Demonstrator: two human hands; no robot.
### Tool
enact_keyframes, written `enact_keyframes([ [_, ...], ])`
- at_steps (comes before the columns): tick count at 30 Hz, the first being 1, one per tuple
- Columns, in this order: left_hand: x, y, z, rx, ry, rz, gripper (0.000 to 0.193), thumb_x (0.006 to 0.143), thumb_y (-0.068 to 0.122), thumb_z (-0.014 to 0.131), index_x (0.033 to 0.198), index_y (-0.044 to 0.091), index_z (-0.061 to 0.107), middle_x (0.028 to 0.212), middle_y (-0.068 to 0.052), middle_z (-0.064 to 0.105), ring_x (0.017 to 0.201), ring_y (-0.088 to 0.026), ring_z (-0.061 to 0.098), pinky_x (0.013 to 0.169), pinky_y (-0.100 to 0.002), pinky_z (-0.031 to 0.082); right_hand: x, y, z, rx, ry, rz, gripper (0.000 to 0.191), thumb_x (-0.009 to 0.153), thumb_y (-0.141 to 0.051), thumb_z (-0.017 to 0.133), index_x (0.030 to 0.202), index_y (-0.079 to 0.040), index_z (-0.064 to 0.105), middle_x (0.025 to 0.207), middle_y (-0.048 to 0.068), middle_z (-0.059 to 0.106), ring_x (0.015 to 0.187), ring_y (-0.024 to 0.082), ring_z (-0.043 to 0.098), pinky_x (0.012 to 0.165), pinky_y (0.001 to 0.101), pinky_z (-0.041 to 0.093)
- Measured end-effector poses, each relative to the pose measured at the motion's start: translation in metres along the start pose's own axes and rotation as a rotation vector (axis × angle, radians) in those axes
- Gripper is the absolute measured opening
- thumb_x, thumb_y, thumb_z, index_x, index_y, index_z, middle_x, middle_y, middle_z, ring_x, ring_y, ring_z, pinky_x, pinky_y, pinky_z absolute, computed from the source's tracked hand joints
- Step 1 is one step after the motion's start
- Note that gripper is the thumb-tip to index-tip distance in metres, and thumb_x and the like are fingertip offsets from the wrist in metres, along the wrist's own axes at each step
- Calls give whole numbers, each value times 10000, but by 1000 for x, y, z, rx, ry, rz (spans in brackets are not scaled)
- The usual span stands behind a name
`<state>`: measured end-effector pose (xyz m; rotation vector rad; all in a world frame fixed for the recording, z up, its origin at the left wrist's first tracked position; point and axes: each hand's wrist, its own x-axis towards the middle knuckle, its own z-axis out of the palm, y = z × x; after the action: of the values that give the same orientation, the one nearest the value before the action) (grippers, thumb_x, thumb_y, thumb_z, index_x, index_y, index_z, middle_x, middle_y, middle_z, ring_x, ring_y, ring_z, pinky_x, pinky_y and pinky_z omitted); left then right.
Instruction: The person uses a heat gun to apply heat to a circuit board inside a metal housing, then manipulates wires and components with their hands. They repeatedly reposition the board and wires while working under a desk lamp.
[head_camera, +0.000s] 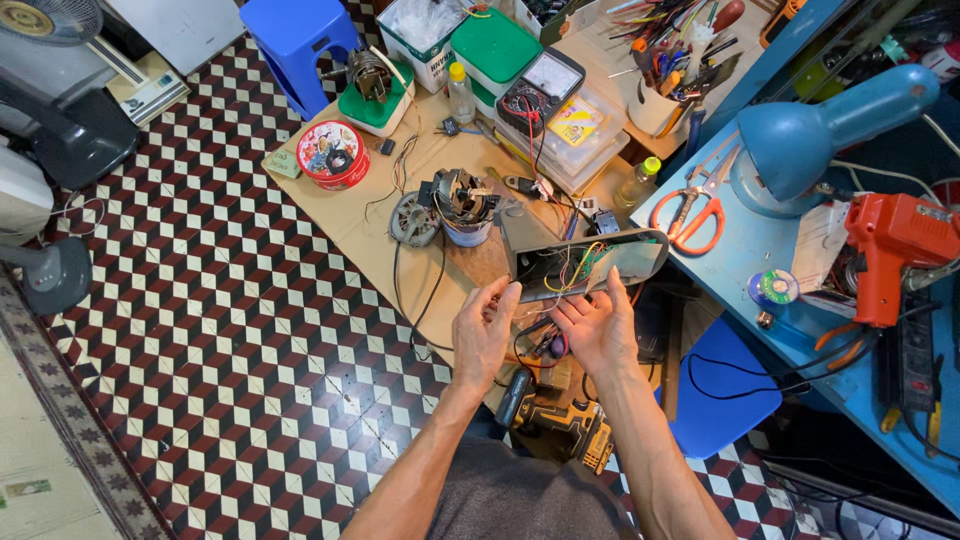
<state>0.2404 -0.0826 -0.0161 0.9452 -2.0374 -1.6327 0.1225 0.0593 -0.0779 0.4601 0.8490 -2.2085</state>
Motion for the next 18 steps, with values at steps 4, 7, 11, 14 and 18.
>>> enact_keyframes([
  [4, 36, -11, -28, 323, 132, 368, 334, 1003, 306, 666, 1194, 37, 718, 1044, -125, 699, 952, -261, 646, 839, -373, 506, -2, -1, 4, -9, -4, 6, 836, 845, -568, 686, 1389, 23, 453, 1336, 244, 583, 1293, 381, 577, 1115, 529, 460],
  [7, 99, -17, -46, 508, 253, 690, 264, 971, 181, 742, 1207, 69, 711, 1202, -97, 689, 1127, -287, 628, 982, -395, 518, -5, -3, 7, -4, 18, 5, 819, 847, -563, 689, 1421, -28, 453, 1350, 199, 561, 1270, 340, 571, 1124, 516, 454],
  [11, 174, -24, -53, 773, 82, 875, 414, 792, 132, 818, 1173, 24, 698, 1314, -146, 620, 1237, -349, 562, 1035, -459, 464, -6, -5, 13, 16, 23, 11, 779, 865, -558, 675, 1394, -21, 477, 1345, 199, 580, 1258, 328, 583, 1119, 510, 453],
  [14, 196, -31, -49, 784, -43, 888, 427, 769, 155, 821, 1159, 33, 696, 1350, -155, 600, 1300, -360, 533, 1073, -463, 460, -5, -8, 16, 9, 31, 14, 754, 878, -561, 659, 1374, -16, 497, 1329, 206, 597, 1252, 326, 585, 1113, 506, 453],
  [18, 198, -33, -42, 711, -70, 820, 391, 819, 214, 804, 1147, 31, 696, 1348, -181, 602, 1295, -369, 546, 1055, -462, 461, -7, -10, 19, -7, 37, 12, 751, 878, -572, 650, 1380, -31, 508, 1329, 199, 593, 1242, 324, 579, 1106, 497, 450],
])
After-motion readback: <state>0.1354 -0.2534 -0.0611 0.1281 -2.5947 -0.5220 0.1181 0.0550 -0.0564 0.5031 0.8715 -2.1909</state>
